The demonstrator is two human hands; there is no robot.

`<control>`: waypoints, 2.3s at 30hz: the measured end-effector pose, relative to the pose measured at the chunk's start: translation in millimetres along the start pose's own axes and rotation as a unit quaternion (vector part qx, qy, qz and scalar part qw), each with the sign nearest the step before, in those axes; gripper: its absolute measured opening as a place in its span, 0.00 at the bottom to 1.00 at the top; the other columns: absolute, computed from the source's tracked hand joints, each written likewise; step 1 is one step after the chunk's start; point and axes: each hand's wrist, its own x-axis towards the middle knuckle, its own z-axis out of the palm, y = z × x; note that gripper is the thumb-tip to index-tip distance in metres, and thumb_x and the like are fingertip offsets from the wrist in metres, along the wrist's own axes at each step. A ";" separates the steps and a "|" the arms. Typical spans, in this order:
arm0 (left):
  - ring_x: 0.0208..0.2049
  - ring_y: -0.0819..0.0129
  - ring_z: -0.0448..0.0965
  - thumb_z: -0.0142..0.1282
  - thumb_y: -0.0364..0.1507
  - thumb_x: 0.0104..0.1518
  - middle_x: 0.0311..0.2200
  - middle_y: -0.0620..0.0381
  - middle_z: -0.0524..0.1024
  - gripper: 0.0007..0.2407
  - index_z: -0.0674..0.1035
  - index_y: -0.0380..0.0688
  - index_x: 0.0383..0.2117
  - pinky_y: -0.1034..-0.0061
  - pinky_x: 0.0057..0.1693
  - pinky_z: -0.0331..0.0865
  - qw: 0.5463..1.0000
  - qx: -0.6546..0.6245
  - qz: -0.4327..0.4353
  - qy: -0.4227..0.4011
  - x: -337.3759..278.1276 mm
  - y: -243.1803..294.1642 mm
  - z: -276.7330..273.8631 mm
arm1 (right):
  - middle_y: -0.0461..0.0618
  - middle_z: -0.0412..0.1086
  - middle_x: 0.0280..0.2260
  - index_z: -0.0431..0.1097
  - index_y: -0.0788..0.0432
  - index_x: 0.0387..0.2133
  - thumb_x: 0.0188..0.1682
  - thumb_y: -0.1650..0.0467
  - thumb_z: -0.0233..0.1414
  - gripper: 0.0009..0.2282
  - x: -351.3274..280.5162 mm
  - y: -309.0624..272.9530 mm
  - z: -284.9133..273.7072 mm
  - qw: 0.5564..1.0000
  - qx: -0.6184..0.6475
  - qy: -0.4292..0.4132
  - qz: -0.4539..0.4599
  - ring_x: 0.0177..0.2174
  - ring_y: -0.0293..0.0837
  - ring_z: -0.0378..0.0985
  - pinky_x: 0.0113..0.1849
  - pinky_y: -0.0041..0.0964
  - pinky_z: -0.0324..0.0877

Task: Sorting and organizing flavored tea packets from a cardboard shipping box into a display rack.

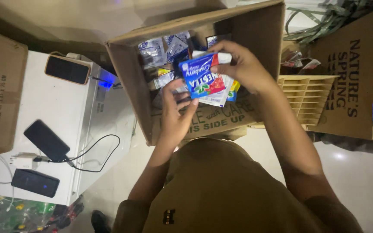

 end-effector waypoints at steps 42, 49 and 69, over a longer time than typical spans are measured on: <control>0.47 0.52 0.78 0.63 0.18 0.57 0.46 0.47 0.78 0.13 0.74 0.36 0.47 0.63 0.53 0.74 0.890 0.333 0.257 0.174 -8.7 45.1 -67.4 | 0.55 0.66 0.61 0.66 0.49 0.61 0.59 0.70 0.46 0.17 141.0 172.0 8.3 0.754 -0.640 -0.042 0.143 0.57 0.58 0.72 0.50 0.59 0.71; 0.43 0.52 0.80 0.65 0.19 0.53 0.42 0.46 0.77 0.15 0.75 0.37 0.46 0.65 0.49 0.75 0.887 0.339 0.267 0.167 0.8 39.8 -64.9 | 0.54 0.67 0.55 0.72 0.34 0.50 0.47 0.72 0.51 0.19 123.8 120.8 37.3 0.634 -0.703 -0.117 -0.299 0.51 0.56 0.74 0.52 0.52 0.68; 0.45 0.50 0.75 0.65 0.30 0.53 0.44 0.48 0.73 0.19 0.74 0.46 0.51 0.60 0.48 0.72 0.874 0.462 0.132 -0.077 22.3 51.2 -11.2 | 0.57 0.71 0.40 0.64 0.64 0.46 0.55 0.82 0.57 0.11 -111.6 -11.4 9.4 0.830 -0.410 0.351 -0.139 0.35 0.48 0.77 0.38 0.37 0.72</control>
